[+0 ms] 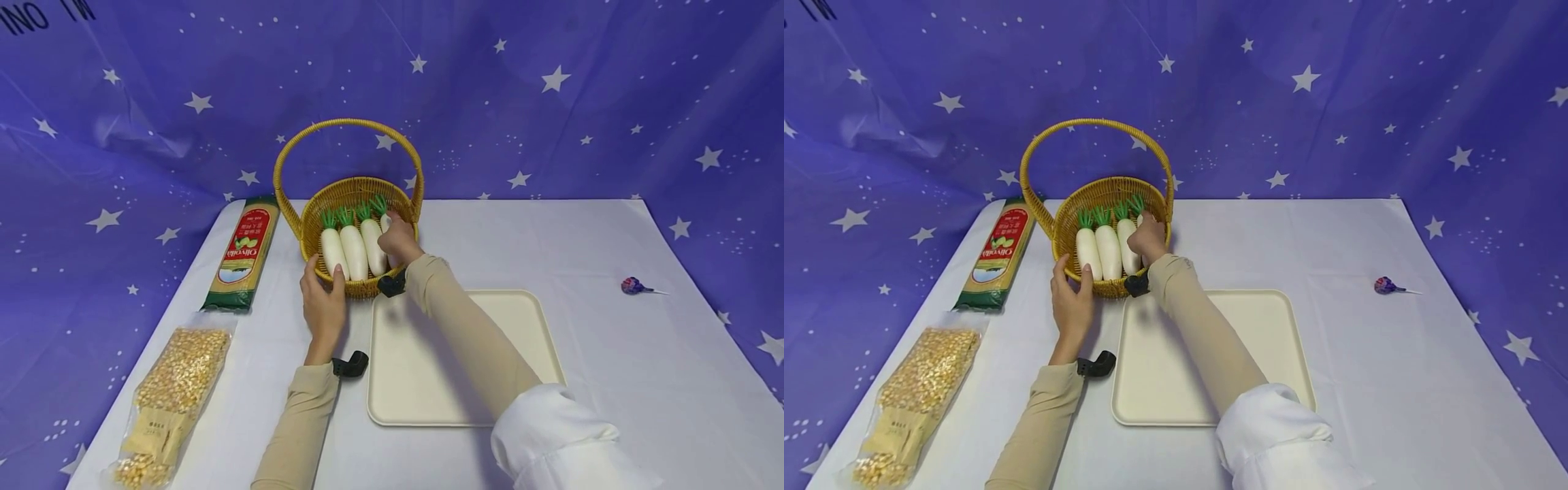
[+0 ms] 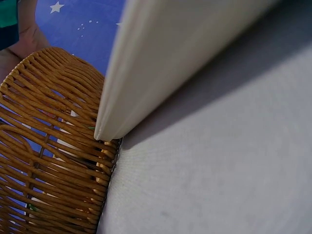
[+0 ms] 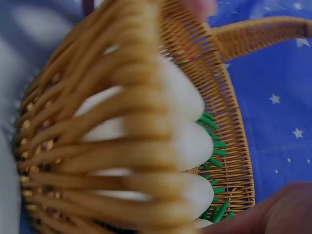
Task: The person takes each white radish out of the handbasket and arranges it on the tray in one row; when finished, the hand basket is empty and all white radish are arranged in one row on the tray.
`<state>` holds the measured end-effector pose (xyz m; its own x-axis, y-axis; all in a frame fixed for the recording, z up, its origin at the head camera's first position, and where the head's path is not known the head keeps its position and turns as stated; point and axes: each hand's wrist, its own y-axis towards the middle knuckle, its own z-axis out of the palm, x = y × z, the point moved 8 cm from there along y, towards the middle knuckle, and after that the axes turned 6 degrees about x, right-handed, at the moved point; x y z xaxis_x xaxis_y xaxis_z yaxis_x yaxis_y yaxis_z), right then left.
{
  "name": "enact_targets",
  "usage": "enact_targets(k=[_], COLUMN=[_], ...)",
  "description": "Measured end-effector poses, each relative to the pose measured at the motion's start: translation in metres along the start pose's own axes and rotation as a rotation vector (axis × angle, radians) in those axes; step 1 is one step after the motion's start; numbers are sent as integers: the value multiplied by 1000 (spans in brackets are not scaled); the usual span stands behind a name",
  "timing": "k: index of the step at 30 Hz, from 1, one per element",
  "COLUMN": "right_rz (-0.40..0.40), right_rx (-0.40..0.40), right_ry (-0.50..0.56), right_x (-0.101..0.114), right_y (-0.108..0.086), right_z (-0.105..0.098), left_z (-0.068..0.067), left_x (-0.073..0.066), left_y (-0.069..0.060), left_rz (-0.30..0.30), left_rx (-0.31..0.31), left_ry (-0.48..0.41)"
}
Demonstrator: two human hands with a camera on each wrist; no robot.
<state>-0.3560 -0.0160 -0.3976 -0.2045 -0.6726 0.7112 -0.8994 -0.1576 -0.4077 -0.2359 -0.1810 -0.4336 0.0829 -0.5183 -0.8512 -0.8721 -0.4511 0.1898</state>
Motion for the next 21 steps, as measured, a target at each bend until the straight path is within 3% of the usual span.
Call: enact_targets(k=[5,12,21], right_rz=[-32,-57,-56], right_rx=[-90,-158,-187], right_ry=[-72,-124,-61], right_x=[3,5,4], right_y=[-8,-7,-4], right_z=[3,5,3], left_z=[0,0,0], left_x=[0,-1,-2], left_y=[-1,-1,0], left_rz=[-6,6,18], left_rx=[7,4,3], left_ry=[3,11,10])
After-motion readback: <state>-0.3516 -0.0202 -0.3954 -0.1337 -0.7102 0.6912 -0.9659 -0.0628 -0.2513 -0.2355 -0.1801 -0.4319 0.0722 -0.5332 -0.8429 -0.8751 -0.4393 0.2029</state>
